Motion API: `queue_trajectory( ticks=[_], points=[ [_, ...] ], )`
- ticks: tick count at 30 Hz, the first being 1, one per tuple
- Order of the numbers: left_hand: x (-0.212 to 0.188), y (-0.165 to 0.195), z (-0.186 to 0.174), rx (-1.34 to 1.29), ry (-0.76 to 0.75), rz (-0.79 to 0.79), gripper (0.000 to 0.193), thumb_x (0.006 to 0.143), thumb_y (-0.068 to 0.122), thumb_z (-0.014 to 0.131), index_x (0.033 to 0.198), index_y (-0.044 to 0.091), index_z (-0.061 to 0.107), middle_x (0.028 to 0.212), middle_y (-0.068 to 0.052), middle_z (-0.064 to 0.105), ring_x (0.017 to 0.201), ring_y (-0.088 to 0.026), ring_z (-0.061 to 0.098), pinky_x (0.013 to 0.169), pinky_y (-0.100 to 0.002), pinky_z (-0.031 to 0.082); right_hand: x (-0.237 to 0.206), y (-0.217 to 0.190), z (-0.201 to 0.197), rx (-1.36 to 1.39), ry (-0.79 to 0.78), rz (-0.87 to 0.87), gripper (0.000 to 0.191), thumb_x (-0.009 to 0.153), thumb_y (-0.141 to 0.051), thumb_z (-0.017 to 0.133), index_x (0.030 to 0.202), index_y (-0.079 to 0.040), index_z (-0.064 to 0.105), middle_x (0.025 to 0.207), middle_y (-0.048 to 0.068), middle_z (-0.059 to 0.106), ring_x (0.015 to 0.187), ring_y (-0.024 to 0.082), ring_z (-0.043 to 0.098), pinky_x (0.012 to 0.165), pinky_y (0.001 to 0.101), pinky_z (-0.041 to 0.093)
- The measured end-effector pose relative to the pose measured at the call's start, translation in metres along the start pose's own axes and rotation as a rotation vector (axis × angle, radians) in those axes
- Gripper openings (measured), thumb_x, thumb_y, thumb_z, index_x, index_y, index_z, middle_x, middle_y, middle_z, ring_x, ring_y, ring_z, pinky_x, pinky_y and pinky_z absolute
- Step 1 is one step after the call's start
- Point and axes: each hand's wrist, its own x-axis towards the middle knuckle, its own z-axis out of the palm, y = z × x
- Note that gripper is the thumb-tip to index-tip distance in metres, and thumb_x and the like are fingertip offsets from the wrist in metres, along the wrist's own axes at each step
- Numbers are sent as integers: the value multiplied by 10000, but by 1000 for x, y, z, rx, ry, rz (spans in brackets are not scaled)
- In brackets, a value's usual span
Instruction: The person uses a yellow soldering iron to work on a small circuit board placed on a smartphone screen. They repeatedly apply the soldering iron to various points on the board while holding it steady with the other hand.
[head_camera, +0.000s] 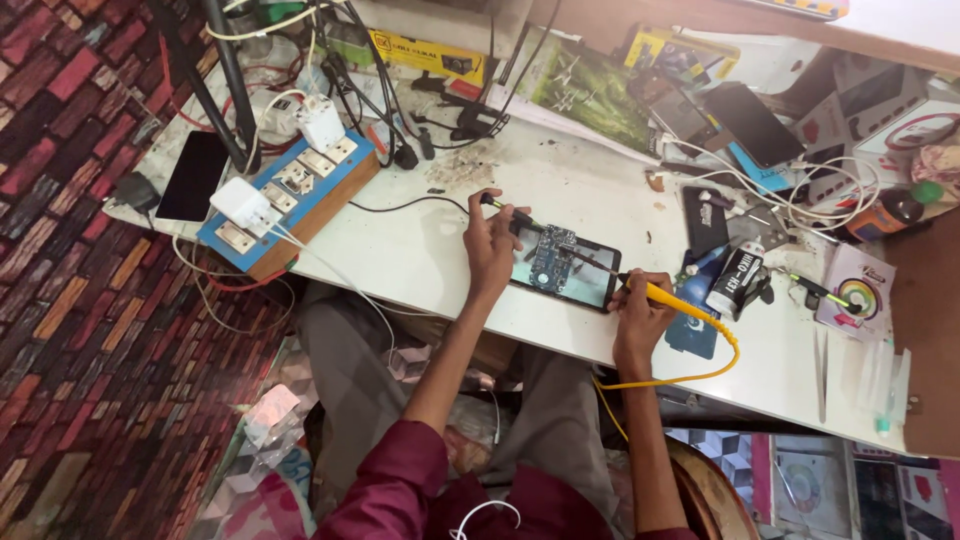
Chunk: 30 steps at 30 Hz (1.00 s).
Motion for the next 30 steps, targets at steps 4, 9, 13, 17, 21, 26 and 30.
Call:
queue_trajectory(
  ticks=[4, 9, 13, 17, 21, 26, 30],
  points=[
    [1, 3, 0, 23, -9, -30, 273, 1086, 200, 526, 1324, 74, 479, 972, -146, 790, 533, -55, 494, 521, -239, 424, 2, 0, 2, 28, 8, -16, 142, 1037, -95, 613, 919, -32, 564, 793, 52, 605, 603, 103, 591, 502, 247, 486],
    [1, 5, 0, 65, -28, -32, 273, 1074, 164, 525, 1327, 75, 471, 966, -148, 795, 553, -59, 553, 532, -238, 449, -1, -1, 2, 33, 4, -21, 183, 1054, -95, 617, 900, -36, 538, 789, 47, 586, 600, 94, 575, 499, 244, 474],
    [2, 3, -2, 42, -8, -36, 259, 1081, 165, 509, 1320, 73, 468, 984, -155, 793, 545, -66, 553, 522, -237, 449, -2, 0, 2, 44, -13, -37, 166, 1046, -85, 620, 909, -42, 536, 793, 47, 588, 606, 91, 582, 508, 243, 488],
    [3, 1, -4, -12, 17, -28, 246, 1098, 177, 498, 1315, 68, 457, 1000, -161, 785, 564, -76, 577, 528, -243, 452, -1, 1, 2, -4, -4, -43, 169, 1048, -78, 613, 902, -43, 535, 795, 51, 595, 594, 88, 570, 500, 243, 482],
    [-1, -2, -5, 34, -11, 34, 271, 1100, 194, 504, 1333, 62, 461, 1011, -163, 785, 648, -87, 627, 585, -254, 496, -4, 5, 1, 28, -38, -56, 176, 1059, -77, 610, 907, -51, 523, 794, 51, 581, 587, 88, 557, 511, 242, 476],
    [2, -5, -7, 14, 3, -11, 271, 1097, 224, 500, 1312, 63, 461, 1026, -148, 784, 607, -90, 602, 569, -241, 469, 1, 10, 1, -43, 12, -1, 185, 1047, -83, 624, 893, -54, 526, 722, 62, 570, 555, 91, 544, 492, 241, 463],
    [6, -7, -2, 42, -2, -8, 283, 1097, 237, 509, 1310, 58, 459, 1041, -147, 788, 627, -90, 606, 589, -246, 470, 6, 11, 1, -11, 34, 10, 177, 1022, -71, 625, 873, -51, 532, 737, 31, 589, 563, 84, 546, 490, 236, 454]
  ],
)
